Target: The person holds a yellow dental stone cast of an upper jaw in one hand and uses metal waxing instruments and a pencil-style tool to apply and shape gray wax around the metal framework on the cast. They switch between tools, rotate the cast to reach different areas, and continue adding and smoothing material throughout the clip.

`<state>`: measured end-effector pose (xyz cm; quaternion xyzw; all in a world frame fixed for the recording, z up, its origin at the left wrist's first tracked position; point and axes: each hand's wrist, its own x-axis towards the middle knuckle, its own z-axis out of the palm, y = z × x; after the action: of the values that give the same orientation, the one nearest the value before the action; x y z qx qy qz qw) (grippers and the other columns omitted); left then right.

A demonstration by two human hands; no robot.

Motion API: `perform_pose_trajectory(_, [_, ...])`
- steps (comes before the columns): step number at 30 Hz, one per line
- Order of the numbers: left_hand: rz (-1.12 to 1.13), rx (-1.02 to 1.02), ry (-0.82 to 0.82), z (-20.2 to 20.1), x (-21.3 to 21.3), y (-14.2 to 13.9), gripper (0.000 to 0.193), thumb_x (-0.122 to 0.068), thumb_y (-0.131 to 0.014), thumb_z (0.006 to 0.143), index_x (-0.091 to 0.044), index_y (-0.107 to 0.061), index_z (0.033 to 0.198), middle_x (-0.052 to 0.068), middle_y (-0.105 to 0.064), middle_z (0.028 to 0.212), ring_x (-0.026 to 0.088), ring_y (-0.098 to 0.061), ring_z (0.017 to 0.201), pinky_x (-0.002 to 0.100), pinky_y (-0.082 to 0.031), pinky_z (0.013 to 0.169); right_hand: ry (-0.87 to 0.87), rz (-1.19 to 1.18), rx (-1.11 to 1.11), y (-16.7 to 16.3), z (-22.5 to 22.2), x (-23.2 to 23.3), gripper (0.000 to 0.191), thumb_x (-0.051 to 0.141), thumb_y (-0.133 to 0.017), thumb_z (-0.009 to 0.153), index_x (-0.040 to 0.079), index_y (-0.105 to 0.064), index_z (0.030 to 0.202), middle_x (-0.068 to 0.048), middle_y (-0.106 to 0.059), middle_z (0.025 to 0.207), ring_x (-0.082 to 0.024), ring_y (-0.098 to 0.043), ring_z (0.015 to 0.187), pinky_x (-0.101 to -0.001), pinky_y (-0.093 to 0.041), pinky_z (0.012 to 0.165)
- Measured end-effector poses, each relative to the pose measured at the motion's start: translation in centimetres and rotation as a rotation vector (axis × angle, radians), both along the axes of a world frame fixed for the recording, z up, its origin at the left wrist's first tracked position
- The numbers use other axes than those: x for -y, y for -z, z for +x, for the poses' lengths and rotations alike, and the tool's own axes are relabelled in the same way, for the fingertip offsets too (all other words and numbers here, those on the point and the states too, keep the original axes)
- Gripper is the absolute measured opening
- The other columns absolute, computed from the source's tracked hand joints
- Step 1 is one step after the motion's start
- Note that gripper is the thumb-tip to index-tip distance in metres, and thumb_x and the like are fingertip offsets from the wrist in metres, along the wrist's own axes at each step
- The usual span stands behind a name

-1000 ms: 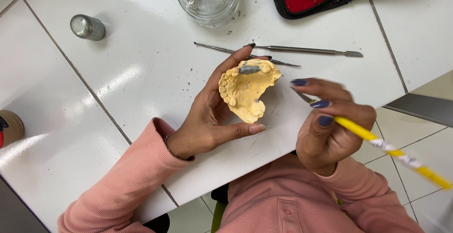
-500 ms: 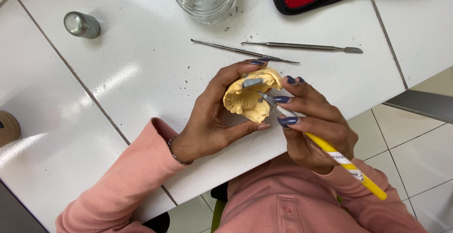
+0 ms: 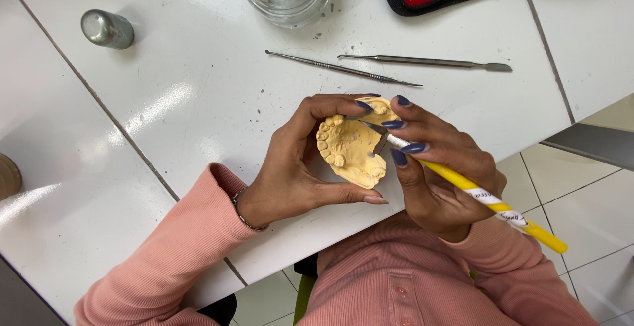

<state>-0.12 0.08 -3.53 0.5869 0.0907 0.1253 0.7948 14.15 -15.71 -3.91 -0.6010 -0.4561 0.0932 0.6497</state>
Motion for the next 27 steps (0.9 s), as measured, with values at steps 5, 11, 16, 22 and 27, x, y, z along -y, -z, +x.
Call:
perform_pose_trajectory(5, [0.033,-0.074,-0.016,0.05,-0.19,0.19,0.092,-0.022,-0.1,0.075,-0.006,-0.041,0.142,0.01,-0.053,0.141,0.018,-0.056,0.137,0.034,-0.049,0.123,0.023,-0.041,-0.069,-0.48,-0.22,-0.18,0.025,0.0,-0.068,0.103,-0.001,-0.048,0.117,-0.025,-0.07,0.111,-0.037,-0.069,0.124,-0.0464,-0.058,0.109])
perform_pose_trajectory(11, [0.099,-0.123,0.025,0.02,-0.44,0.11,0.093,-0.026,-0.101,0.07,-0.007,-0.045,0.143,0.011,-0.056,0.137,0.019,-0.062,0.132,0.036,-0.054,0.124,0.042,-0.048,0.008,-0.35,-0.14,-0.09,0.024,0.001,-0.07,0.1,-0.001,-0.051,0.116,-0.024,-0.072,0.105,-0.036,-0.07,0.122,-0.0437,-0.061,0.106])
perform_pose_trajectory(16, [0.07,-0.127,0.035,0.11,-0.5,0.1,0.091,-0.027,-0.101,0.071,-0.005,-0.045,0.139,0.011,-0.057,0.137,0.018,-0.062,0.131,0.036,-0.054,0.123,0.023,-0.075,-0.01,-0.09,-0.14,0.07,0.027,-0.001,-0.072,0.103,0.002,-0.053,0.122,-0.024,-0.073,0.105,-0.032,-0.071,0.121,-0.0391,-0.064,0.106])
perform_pose_trajectory(22, [0.085,-0.127,0.034,0.26,-0.4,0.29,0.092,-0.027,-0.1,0.071,-0.005,-0.045,0.141,0.011,-0.057,0.136,0.018,-0.063,0.131,0.035,-0.055,0.123,0.035,-0.077,-0.02,-0.12,-0.1,-0.04,0.026,-0.001,-0.073,0.101,0.001,-0.053,0.118,-0.025,-0.071,0.105,-0.031,-0.071,0.12,-0.0386,-0.066,0.101])
perform_pose_trajectory(27, [0.087,-0.126,0.028,0.22,-0.37,0.26,0.09,-0.027,-0.101,0.071,-0.005,-0.046,0.139,0.011,-0.058,0.136,0.018,-0.063,0.131,0.035,-0.054,0.123,0.027,-0.095,0.004,-0.18,0.11,0.04,0.026,0.0,-0.073,0.101,0.002,-0.053,0.118,-0.023,-0.073,0.103,-0.031,-0.07,0.121,-0.038,-0.064,0.103])
